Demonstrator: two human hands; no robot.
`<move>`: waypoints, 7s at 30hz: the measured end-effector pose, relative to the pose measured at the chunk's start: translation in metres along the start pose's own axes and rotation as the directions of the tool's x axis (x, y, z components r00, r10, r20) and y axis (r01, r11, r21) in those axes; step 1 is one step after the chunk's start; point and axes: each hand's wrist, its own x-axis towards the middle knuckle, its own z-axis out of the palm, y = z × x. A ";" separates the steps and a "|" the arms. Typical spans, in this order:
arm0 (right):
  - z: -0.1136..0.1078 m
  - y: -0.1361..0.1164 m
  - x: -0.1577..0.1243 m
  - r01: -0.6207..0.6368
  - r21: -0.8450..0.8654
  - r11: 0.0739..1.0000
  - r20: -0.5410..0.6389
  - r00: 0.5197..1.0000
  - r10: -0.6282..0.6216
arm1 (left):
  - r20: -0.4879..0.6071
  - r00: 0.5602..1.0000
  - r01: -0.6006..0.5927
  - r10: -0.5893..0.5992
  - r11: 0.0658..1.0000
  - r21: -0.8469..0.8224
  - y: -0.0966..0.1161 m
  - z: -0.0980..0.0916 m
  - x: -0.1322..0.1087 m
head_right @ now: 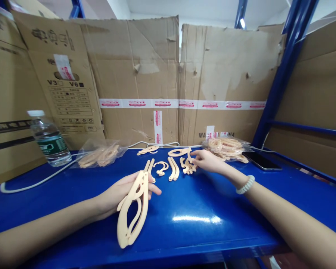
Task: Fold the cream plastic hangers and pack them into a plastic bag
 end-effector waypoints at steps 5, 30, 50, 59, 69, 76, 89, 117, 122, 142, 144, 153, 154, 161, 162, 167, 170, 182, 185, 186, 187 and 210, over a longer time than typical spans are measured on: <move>0.012 0.006 0.003 -0.039 -0.052 0.998 0.023 0.999 0.041 | -0.026 1.000 0.007 -0.008 0.999 -0.053 0.003 -0.001 0.001; 0.070 -0.098 -0.062 0.797 -0.380 0.469 -0.017 0.501 -0.865 | 0.031 0.993 -0.120 0.117 0.987 0.106 -0.011 0.002 -0.005; 0.064 -0.087 -0.057 0.629 -0.658 0.414 -0.010 0.543 -0.840 | -0.218 0.948 -0.221 0.231 0.973 0.071 -0.008 0.004 -0.007; 0.045 -0.047 -0.026 0.603 -0.352 0.716 -0.148 0.719 -0.679 | -0.147 0.968 -0.200 0.203 0.979 0.036 -0.008 0.000 -0.007; 0.042 -0.034 -0.016 0.557 -0.106 0.823 -0.020 0.827 -0.562 | -0.224 0.970 -0.099 0.096 0.995 -0.001 -0.003 0.001 -0.004; 0.043 -0.032 -0.017 0.567 -0.157 0.809 0.019 0.820 -0.571 | -0.271 0.958 -0.097 0.091 0.995 -0.007 -0.002 0.002 -0.004; 0.037 -0.040 -0.022 0.520 -0.360 0.775 0.029 0.836 -0.548 | -0.260 0.964 -0.056 0.059 0.998 0.018 -0.002 0.002 -0.003; 0.051 -0.090 -0.064 0.767 -0.426 0.480 0.060 0.553 -0.831 | -0.120 0.948 -0.240 0.296 0.908 0.343 -0.002 -0.002 -0.009; 0.053 -0.094 -0.063 0.764 -0.464 0.448 0.135 0.561 -0.817 | -0.122 0.957 -0.206 0.262 0.915 0.345 -0.003 -0.001 -0.008; 0.041 -0.091 -0.063 0.553 0.357 0.753 -0.041 0.814 -0.579 | 0.000 0.858 -0.342 0.514 0.570 0.747 0.000 0.000 -0.016; 0.041 -0.091 -0.061 0.520 0.454 0.723 -0.059 0.828 -0.558 | -0.011 0.851 -0.330 0.525 0.551 0.767 0.001 0.000 -0.016; 0.048 -0.086 -0.054 0.292 0.711 0.639 -0.162 0.953 -0.255 | 0.048 0.799 -0.342 0.599 0.387 0.856 -0.001 -0.006 -0.014; 0.049 -0.085 -0.053 0.264 0.715 0.648 -0.179 0.964 -0.195 | 0.088 0.784 -0.349 0.614 0.320 0.880 -0.002 -0.007 -0.014; 0.062 -0.079 -0.048 0.028 0.720 0.694 0.133 0.975 -0.178 | 0.301 0.790 -0.245 0.534 -0.174 0.954 -0.012 -0.016 -0.009; 0.064 -0.079 -0.047 0.028 0.732 0.681 0.133 0.974 -0.183 | 0.324 0.795 -0.230 0.513 -0.239 0.943 -0.013 -0.017 -0.008; 0.071 -0.085 -0.047 0.058 0.790 0.610 0.107 0.967 -0.230 | 0.429 0.792 -0.260 0.435 -0.395 0.881 -0.014 -0.013 -0.004; 0.074 -0.090 -0.049 0.042 0.802 0.596 0.148 0.953 -0.265 | 0.477 0.793 -0.303 0.380 -0.433 0.849 -0.015 -0.007 -0.005; 0.065 -0.094 -0.059 0.091 0.618 0.780 0.201 0.942 -0.269 | 0.567 0.727 -0.275 0.387 -0.593 0.757 -0.010 -0.006 -0.007; 0.062 -0.096 -0.062 0.216 0.507 0.834 0.103 0.946 -0.307 | 0.600 0.685 -0.246 0.414 -0.643 0.725 -0.008 -0.003 -0.009; 0.061 -0.096 -0.063 0.262 0.457 0.850 0.066 0.943 -0.327 | 0.616 0.662 -0.236 0.428 -0.661 0.713 -0.008 -0.002 -0.010; 0.061 -0.096 -0.063 0.308 0.400 0.863 0.031 0.937 -0.348 | 0.632 0.634 -0.226 0.445 -0.675 0.702 -0.007 -0.001 -0.011; -0.004 0.003 -0.005 0.496 -0.315 0.809 -0.132 0.821 -0.555 | -0.248 0.965 0.111 -0.084 0.989 0.097 0.016 -0.007 -0.004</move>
